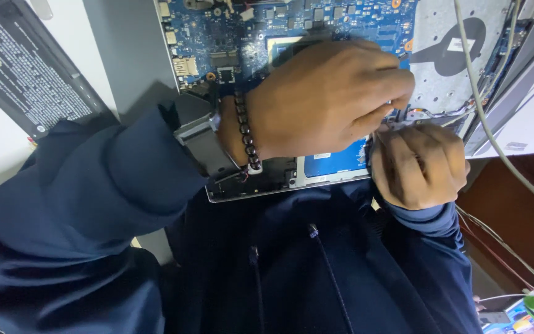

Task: Connecting ribbon cables and components to a laptop motherboard during a repair.

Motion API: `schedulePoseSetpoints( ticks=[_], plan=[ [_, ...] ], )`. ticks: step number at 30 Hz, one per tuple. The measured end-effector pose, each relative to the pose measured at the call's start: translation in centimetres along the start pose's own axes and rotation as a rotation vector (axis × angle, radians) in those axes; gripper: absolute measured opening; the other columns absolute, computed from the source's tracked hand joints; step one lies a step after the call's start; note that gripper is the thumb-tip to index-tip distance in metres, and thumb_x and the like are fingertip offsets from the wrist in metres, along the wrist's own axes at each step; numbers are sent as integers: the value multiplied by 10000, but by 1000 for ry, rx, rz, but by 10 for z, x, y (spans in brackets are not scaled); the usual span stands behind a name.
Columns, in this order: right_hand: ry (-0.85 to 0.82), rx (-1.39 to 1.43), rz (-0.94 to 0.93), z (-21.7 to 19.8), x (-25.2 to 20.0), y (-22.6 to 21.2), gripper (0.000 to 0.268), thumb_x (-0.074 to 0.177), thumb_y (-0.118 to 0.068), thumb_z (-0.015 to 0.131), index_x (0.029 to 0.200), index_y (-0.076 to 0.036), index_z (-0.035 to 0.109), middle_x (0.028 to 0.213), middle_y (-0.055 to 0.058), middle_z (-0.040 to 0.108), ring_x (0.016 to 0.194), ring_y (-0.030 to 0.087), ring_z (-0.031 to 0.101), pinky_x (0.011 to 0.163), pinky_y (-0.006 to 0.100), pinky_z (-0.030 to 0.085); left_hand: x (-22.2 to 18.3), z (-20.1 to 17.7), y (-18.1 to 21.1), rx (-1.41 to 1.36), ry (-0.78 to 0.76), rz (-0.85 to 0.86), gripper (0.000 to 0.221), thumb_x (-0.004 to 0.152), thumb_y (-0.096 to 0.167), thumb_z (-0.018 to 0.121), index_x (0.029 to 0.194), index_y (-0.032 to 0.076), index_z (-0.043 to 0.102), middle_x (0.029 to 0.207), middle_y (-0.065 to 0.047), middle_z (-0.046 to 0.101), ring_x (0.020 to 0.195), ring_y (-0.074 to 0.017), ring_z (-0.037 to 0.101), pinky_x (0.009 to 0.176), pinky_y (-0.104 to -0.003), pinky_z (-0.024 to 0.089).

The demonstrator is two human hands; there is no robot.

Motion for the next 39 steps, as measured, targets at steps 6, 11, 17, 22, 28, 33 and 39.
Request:
schedulePoseSetpoints(
  ticks=[6,11,17,22,28,33,39],
  plan=[
    [-24,-63,24,9,-4,0,138,960,-13,783,949,115,735,864,235,687,757,396,634,710,452,589,-3,-1,0,27,29,6,110,973,13,640,913,70,567,766,-70,570,680,-261,540,666,-427,486],
    [-152,-90,107,16,1,2,91,1023,49,694,1014,140,706,957,264,633,806,436,605,743,490,560,-4,-1,-1,43,32,3,113,968,17,631,911,86,562,792,-72,564,704,-274,542,644,-432,468],
    [-162,-73,111,20,4,2,166,1059,-19,687,1017,142,696,970,264,634,806,421,589,746,484,561,-5,2,-2,77,37,25,144,931,1,665,916,93,555,789,-46,556,708,-237,528,638,-404,464],
    [-248,-78,108,25,7,4,207,1078,-41,716,1078,161,671,1056,294,660,852,454,624,759,486,534,-7,2,-2,127,57,41,183,913,24,718,935,96,551,813,-58,540,729,-252,539,649,-415,472],
    [-217,-122,18,24,4,-2,283,1099,-96,643,1008,172,658,952,299,643,791,422,598,704,461,519,-8,3,-2,98,88,56,222,892,-38,698,886,93,518,772,-51,509,668,-236,486,576,-406,405],
    [-87,-91,102,19,4,-2,172,1061,20,683,960,159,685,893,274,619,759,425,563,684,496,548,-5,12,-6,287,58,10,167,859,91,716,879,139,557,755,-41,577,672,-260,581,554,-443,464],
    [-89,-59,66,27,8,-9,163,1048,18,707,954,150,691,885,261,635,750,411,574,676,488,554,-7,14,-6,302,104,19,181,850,55,721,896,130,563,753,-24,547,686,-219,568,571,-409,495]
  ],
)
Point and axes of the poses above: each hand's wrist, its own x-axis towards the middle knuckle, its own z-axis out of the palm, y = z × x, the point moved 10 cm from there along x, towards the middle knuckle
